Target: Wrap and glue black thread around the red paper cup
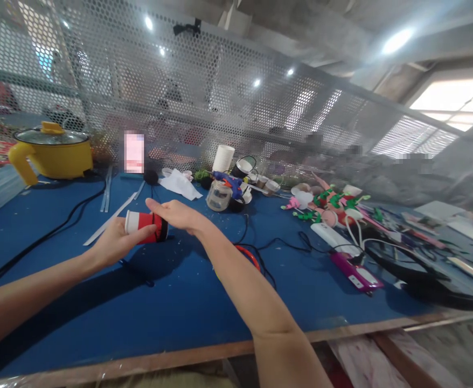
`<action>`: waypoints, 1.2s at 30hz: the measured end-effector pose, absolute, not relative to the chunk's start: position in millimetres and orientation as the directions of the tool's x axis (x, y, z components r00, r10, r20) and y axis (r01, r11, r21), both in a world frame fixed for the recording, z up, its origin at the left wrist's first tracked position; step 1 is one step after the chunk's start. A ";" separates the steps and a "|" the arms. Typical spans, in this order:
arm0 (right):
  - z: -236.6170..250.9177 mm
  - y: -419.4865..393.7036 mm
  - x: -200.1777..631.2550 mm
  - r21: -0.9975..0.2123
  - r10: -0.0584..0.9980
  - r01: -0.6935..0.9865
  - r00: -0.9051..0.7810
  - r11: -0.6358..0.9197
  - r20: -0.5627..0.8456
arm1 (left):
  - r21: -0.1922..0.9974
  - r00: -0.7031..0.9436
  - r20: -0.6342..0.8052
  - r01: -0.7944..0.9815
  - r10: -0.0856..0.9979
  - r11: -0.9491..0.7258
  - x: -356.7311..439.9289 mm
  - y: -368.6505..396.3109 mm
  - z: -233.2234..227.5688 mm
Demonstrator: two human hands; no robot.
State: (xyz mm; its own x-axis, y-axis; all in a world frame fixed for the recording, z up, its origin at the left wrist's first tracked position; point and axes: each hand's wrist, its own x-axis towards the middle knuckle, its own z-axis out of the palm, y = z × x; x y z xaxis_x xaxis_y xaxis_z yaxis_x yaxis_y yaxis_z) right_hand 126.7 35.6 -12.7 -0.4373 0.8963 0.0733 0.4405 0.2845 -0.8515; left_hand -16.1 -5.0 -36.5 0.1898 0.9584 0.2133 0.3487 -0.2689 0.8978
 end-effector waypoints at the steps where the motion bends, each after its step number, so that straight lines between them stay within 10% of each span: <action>1: -15.6 37.2 125.5 -0.886 0.894 0.387 -0.444 0.254 0.062 | 0.890 0.202 0.218 0.361 0.955 -0.280 -16.1 -5.3 -37.0; 6: -17.4 38.5 132.0 -0.974 0.930 0.132 -0.344 0.184 0.129 | 0.903 0.255 0.169 0.347 0.952 -0.254 -16.2 -5.7 -34.4; 12: -10.6 28.7 135.4 -0.890 0.952 0.419 -0.302 0.181 0.051 | 0.913 0.260 0.150 0.335 0.954 -0.235 -17.0 -6.2 -30.7; 19: -17.2 32.0 129.3 -1.000 0.879 0.005 -0.476 -0.019 -0.019 | 0.921 0.307 0.089 0.338 0.948 -0.196 -14.9 -9.6 -30.2; 36: -1.7 27.7 140.6 -0.926 0.905 0.066 -0.245 0.372 0.347 | 0.975 0.268 -0.216 0.019 0.939 0.219 -16.8 -5.1 -19.6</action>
